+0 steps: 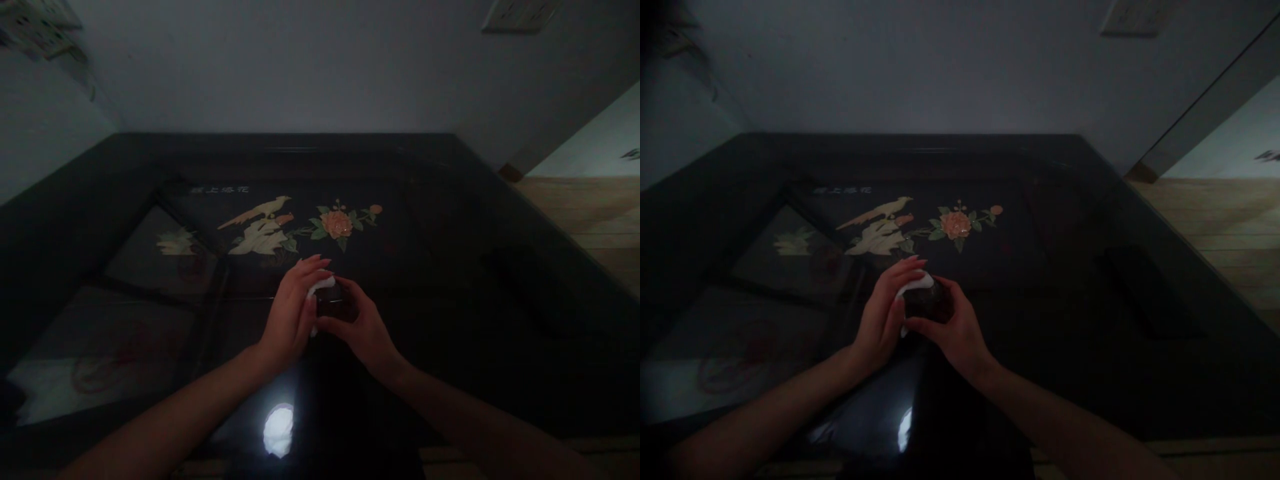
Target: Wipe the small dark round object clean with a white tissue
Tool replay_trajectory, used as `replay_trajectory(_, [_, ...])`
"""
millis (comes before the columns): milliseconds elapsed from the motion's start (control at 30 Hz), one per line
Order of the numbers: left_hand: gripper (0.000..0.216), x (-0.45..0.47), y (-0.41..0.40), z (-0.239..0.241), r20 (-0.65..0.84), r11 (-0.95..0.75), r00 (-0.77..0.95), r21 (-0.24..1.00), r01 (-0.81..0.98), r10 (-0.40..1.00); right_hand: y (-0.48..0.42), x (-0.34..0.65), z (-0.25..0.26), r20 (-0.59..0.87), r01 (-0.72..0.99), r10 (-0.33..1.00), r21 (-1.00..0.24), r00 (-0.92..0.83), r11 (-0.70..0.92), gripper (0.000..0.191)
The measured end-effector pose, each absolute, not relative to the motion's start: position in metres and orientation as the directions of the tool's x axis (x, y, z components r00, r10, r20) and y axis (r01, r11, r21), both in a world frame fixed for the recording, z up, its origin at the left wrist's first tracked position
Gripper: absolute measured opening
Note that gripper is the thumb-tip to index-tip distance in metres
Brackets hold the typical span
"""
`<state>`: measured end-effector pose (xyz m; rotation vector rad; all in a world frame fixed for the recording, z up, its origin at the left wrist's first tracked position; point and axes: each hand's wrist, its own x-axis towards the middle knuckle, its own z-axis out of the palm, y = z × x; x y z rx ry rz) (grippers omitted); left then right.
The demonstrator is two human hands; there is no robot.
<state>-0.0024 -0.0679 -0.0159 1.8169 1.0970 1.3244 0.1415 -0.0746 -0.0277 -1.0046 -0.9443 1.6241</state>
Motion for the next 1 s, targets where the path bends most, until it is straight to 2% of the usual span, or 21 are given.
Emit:
replay_trajectory(33, [0.034,-0.003,-0.068,-0.015,0.455,-0.488,0.179,0.83,0.27,0.872,-0.075,0.142,-0.027,-0.176,-0.321,0.966,-0.918,-0.191,-0.231,0.061])
replay_trajectory(100, [0.035,-0.005,-0.067,-0.014,0.408,-0.438,0.172,0.874,0.21,0.897,-0.076,0.142,-0.026,-0.171,-0.298,0.966,-0.928,-0.194,-0.224,0.066])
replay_trajectory(200, [0.04,-0.005,-0.06,-0.015,0.183,-0.181,0.104,0.983,-0.027,0.978,-0.077,0.142,-0.023,-0.156,-0.257,0.967,-0.944,-0.204,-0.206,0.072])
replay_trajectory(300, [0.04,-0.003,-0.055,-0.018,-0.078,0.106,0.127,0.967,-0.231,0.989,-0.077,0.142,-0.022,-0.164,-0.277,0.963,-0.935,-0.213,-0.22,0.069])
replay_trajectory(367, [0.041,-0.001,-0.056,-0.019,-0.149,0.178,0.132,0.951,-0.253,0.98,-0.076,0.142,-0.022,-0.181,-0.313,0.96,-0.918,-0.214,-0.243,0.067])
replay_trajectory(433, [0.041,0.001,-0.061,-0.02,-0.071,0.084,0.086,0.983,-0.161,0.994,-0.074,0.142,-0.023,-0.211,-0.332,0.955,-0.903,-0.208,-0.272,0.067])
replay_trajectory(500, [0.04,0.001,-0.067,-0.019,0.132,-0.134,0.052,0.991,0.023,0.99,-0.073,0.143,-0.024,-0.242,-0.325,0.95,-0.898,-0.198,-0.297,0.068])
replay_trajectory(567, [0.038,0.0,-0.071,-0.017,0.321,-0.332,0.09,0.926,0.18,0.943,-0.073,0.144,-0.025,-0.249,-0.318,0.949,-0.899,-0.192,-0.3,0.067])
replay_trajectory(633, [0.036,-0.002,-0.071,-0.015,0.389,-0.411,0.141,0.887,0.211,0.911,-0.074,0.144,-0.025,-0.225,-0.312,0.955,-0.909,-0.192,-0.276,0.067])
replay_trajectory(700, [0.036,-0.003,-0.068,-0.014,0.343,-0.358,0.127,0.925,0.127,0.931,-0.076,0.143,-0.024,-0.181,-0.286,0.966,-0.93,-0.186,-0.229,0.071])
replay_trajectory(833, [0.039,-0.004,-0.058,-0.017,0.032,-0.018,0.097,0.989,-0.148,0.995,-0.077,0.142,-0.023,-0.11,-0.202,0.977,-0.968,-0.183,-0.147,0.076])
replay_trajectory(900, [0.042,-0.003,-0.058,-0.019,-0.07,0.087,0.105,0.982,-0.168,0.992,-0.076,0.142,-0.023,-0.12,-0.217,0.975,-0.963,-0.189,-0.161,0.073])
replay_trajectory(933, [0.043,-0.002,-0.06,-0.019,-0.068,0.08,0.09,0.988,-0.13,0.994,-0.076,0.142,-0.024,-0.139,-0.24,0.971,-0.953,-0.194,-0.184,0.072])
replay_trajectory(1000, [0.044,-0.002,-0.065,-0.02,0.079,-0.082,0.065,0.996,0.04,0.995,-0.074,0.143,-0.025,-0.192,-0.29,0.96,-0.925,-0.206,-0.247,0.07])
